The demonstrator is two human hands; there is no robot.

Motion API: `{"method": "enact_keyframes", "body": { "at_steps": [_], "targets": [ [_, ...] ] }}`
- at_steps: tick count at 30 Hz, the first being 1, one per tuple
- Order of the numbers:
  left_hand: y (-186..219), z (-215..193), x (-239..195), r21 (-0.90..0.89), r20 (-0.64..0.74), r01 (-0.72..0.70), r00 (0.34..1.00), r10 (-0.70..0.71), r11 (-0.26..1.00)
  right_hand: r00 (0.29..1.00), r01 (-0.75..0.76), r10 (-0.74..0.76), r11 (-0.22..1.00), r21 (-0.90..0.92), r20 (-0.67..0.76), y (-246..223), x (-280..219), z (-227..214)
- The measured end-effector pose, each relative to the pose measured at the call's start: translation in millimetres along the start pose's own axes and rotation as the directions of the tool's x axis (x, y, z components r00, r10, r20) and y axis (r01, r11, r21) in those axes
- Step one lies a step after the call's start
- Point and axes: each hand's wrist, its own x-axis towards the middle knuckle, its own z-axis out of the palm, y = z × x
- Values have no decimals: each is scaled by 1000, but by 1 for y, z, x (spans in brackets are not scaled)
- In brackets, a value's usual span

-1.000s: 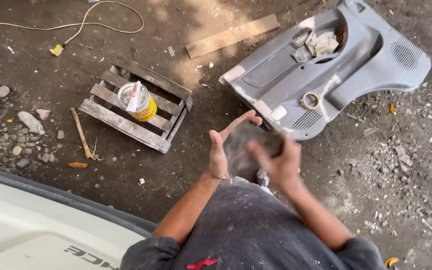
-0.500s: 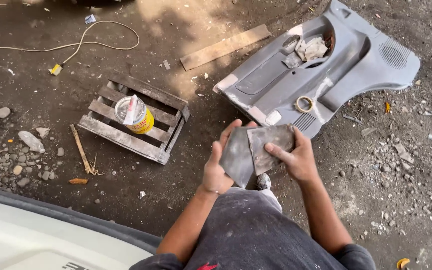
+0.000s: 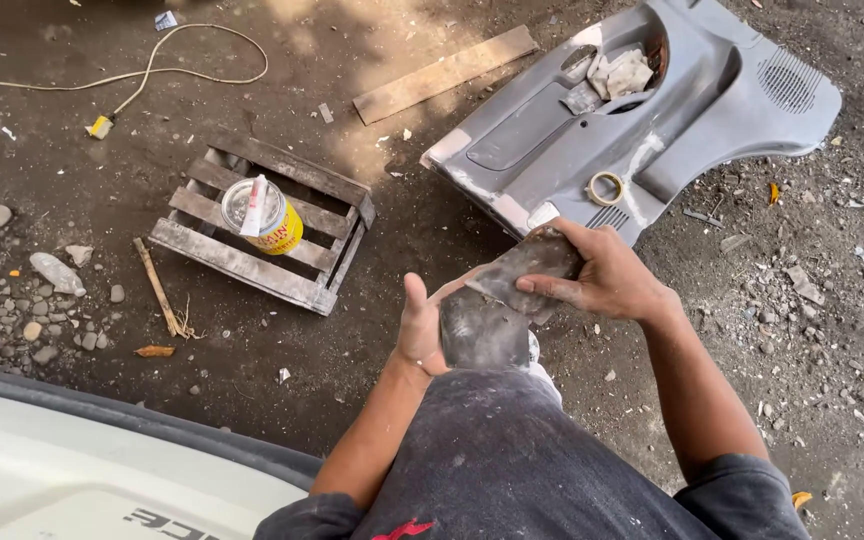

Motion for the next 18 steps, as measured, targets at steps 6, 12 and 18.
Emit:
{"method": "enact_keyframes", "body": {
  "at_steps": [6,12,18],
  "targets": [
    [-2,30,18,324,41,-296,953,299,899,906,-96,72,995,-39,-418,13,-23,64],
    [-6,12,18,376,29,-279,957,289,884,847,-6,135,970,245,-514,-12,-9,34],
    [-10,28,19,351,70,-296,954,290,888,802,222,-407,883,-414,-437,-66,-5,44]
  ]
}}
